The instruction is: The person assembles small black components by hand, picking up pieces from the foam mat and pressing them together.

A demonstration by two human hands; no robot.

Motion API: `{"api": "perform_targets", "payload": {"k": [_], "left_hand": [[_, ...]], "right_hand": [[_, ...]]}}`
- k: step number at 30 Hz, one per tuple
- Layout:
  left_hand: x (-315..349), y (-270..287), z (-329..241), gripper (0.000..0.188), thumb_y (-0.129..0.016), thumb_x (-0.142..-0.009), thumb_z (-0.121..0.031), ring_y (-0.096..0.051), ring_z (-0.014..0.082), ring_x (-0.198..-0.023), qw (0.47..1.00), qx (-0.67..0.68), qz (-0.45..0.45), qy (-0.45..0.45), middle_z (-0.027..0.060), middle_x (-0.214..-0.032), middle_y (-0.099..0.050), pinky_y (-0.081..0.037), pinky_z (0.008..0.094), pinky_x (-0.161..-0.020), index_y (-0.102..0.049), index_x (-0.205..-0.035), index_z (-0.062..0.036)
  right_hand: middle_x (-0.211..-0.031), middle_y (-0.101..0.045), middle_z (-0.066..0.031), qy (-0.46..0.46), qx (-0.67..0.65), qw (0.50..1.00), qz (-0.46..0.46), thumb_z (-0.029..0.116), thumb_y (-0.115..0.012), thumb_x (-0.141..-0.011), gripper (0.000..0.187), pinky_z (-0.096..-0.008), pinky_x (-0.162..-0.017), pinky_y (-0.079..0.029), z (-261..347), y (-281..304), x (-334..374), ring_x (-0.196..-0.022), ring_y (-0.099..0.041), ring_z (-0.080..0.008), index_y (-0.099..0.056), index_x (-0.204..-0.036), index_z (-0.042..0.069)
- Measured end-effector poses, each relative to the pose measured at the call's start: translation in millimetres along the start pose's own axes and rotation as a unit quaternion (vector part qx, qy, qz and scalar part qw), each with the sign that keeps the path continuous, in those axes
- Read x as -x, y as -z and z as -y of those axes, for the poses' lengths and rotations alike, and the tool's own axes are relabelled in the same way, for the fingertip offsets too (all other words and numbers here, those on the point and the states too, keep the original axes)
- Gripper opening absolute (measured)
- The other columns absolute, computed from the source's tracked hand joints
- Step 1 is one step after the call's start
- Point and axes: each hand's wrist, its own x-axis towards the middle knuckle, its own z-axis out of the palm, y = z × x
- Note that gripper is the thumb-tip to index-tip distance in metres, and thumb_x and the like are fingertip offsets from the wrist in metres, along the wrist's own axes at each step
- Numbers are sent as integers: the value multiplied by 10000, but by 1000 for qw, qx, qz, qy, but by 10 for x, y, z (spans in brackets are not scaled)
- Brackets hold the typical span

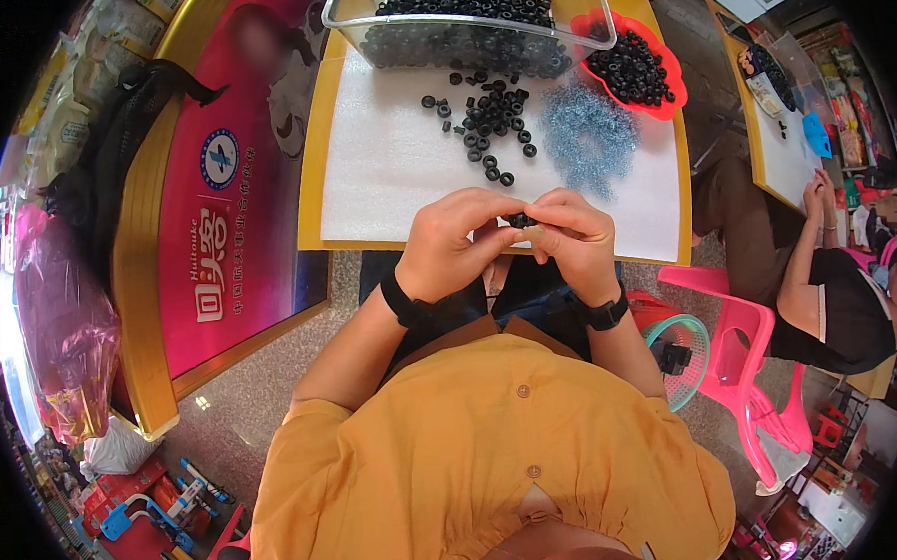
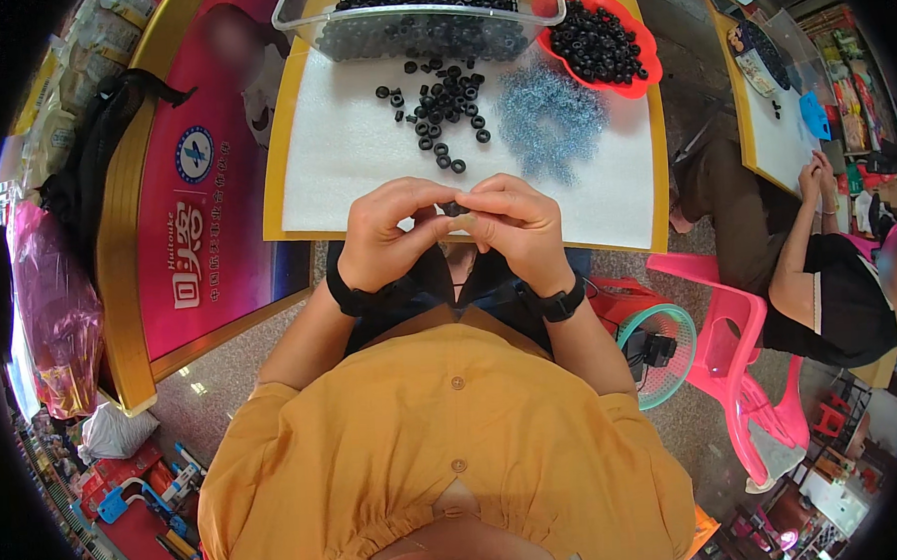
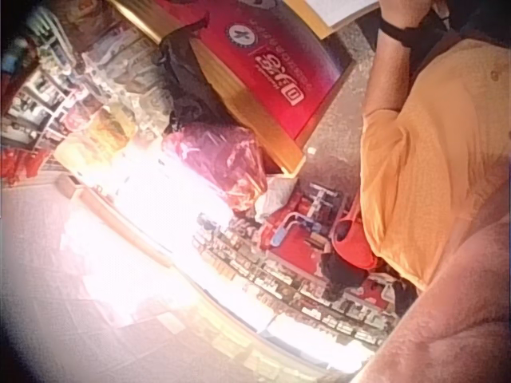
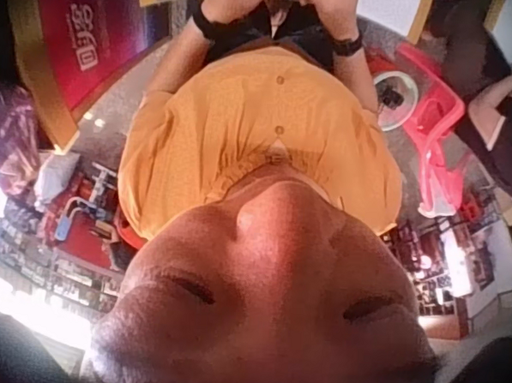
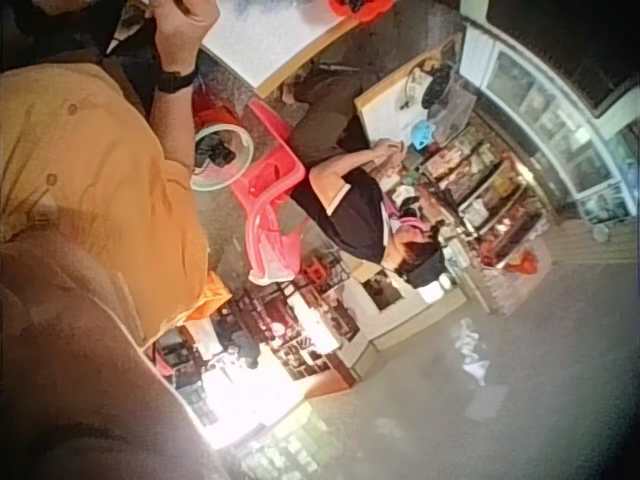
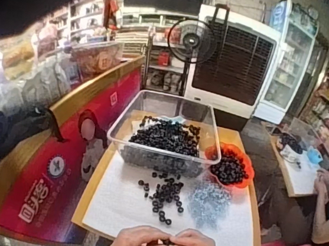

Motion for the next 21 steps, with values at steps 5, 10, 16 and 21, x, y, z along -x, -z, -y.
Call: {"api": "perform_targets", "payload": {"k": [5,10,16,21], "left_hand": [[3,24,-49,277,-760,-769,18,-635,163,-710,1000,0,9,0,92,-911,-704,-511,262,-633,-710,-1037,-34],[14,14,-73,279,-777,-766,-2,-645,179,-710,1000,-2,4,-12,102,-896,-703,-519,269,-638,-707,-1034,-32],[24,14,-59,251,-782,-776,-74,-649,214,-712,1000,8,-2,-7,89,-861,-677,-528,300,-626,-716,-1016,-49],[27,26,-97,258,-793,-772,-98,-660,218,-728,1000,20,10,17,91,-866,-684,-537,302,-635,-721,-1016,-53]], "right_hand": [[-1026,-631,-108,-4,-19,1000,-2,-40,-679,-884,204,-219,-564,-496,24,-19,20,-659,-615,-119,-701,-1087,-38],[-1023,-630,-118,-31,-70,997,-4,-8,-655,-914,151,-235,-566,-503,28,-23,5,-653,-619,-133,-688,-1055,-53],[-1008,-627,-110,-52,-70,996,-1,-15,-664,-907,99,-234,-565,-505,57,18,-8,-653,-625,-134,-680,-1000,-49],[-994,-626,-107,-10,42,998,35,-40,-672,-889,120,-220,-580,-509,175,46,-30,-664,-631,-127,-689,-1008,-37]]}}
